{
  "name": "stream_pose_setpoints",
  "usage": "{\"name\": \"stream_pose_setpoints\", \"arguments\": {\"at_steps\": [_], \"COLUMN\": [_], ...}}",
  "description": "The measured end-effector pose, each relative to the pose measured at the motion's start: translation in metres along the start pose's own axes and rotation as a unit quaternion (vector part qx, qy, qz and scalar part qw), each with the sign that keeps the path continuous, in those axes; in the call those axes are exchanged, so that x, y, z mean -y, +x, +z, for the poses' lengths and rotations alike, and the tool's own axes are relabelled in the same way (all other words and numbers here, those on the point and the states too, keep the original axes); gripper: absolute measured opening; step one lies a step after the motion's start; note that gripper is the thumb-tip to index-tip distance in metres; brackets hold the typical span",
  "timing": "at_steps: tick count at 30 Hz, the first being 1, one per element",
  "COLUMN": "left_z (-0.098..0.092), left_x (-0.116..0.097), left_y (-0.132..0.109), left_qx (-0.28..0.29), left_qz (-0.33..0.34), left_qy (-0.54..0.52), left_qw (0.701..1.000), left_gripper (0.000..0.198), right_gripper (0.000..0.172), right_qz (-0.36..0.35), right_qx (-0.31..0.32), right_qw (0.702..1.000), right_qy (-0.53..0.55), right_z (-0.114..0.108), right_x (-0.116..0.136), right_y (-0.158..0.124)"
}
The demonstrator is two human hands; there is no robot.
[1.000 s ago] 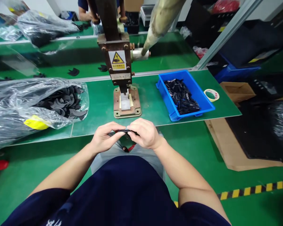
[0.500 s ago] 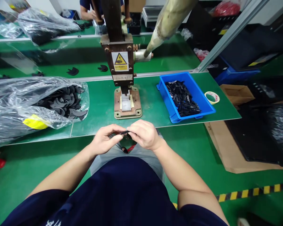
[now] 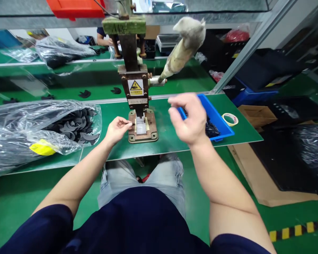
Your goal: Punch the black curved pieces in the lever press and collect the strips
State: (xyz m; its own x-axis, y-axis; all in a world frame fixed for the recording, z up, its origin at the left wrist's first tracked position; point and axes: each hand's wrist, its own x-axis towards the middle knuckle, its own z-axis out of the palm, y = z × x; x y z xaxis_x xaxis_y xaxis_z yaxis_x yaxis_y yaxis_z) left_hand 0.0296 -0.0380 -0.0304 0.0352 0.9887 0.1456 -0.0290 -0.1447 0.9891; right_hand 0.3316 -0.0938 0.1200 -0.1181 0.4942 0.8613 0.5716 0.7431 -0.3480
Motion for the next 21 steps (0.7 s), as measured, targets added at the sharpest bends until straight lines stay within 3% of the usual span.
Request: {"name": "stream_pose_setpoints", "arguments": {"at_steps": [2,4,7,9,14,21], "left_z": [0.001,0.003,0.007,0.008,0.009,0.011], "left_x": [0.008,0.01,0.006,0.002,0.0,0.003], "left_y": [0.021,0.032,0.038,0.039,0.04,0.037], "left_qx": [0.004,0.039,0.096,0.119,0.13,0.123], "left_qz": [0.033,0.06,0.106,0.133,0.147,0.147], "left_qy": [0.088,0.2,0.335,0.379,0.375,0.376], "left_qw": [0.996,0.977,0.931,0.908,0.906,0.907], "left_gripper": [0.031,0.021,0.015,0.017,0.017,0.017], "right_gripper": [0.037,0.052,0.064,0.063,0.034,0.02], "right_qz": [0.002,-0.011,0.004,0.018,0.02,-0.033], "right_qx": [-0.073,-0.101,-0.043,-0.016,-0.024,-0.003], "right_qw": [0.996,0.99,0.992,0.994,0.99,0.991], "right_qy": [0.042,0.094,0.115,0.109,0.134,0.132], "right_z": [-0.006,-0.008,-0.004,0.001,0.011,0.025], "right_x": [0.004,0.016,0.036,0.042,0.037,0.026], "right_y": [0.039,0.071,0.099,0.101,0.058,-0.031]}}
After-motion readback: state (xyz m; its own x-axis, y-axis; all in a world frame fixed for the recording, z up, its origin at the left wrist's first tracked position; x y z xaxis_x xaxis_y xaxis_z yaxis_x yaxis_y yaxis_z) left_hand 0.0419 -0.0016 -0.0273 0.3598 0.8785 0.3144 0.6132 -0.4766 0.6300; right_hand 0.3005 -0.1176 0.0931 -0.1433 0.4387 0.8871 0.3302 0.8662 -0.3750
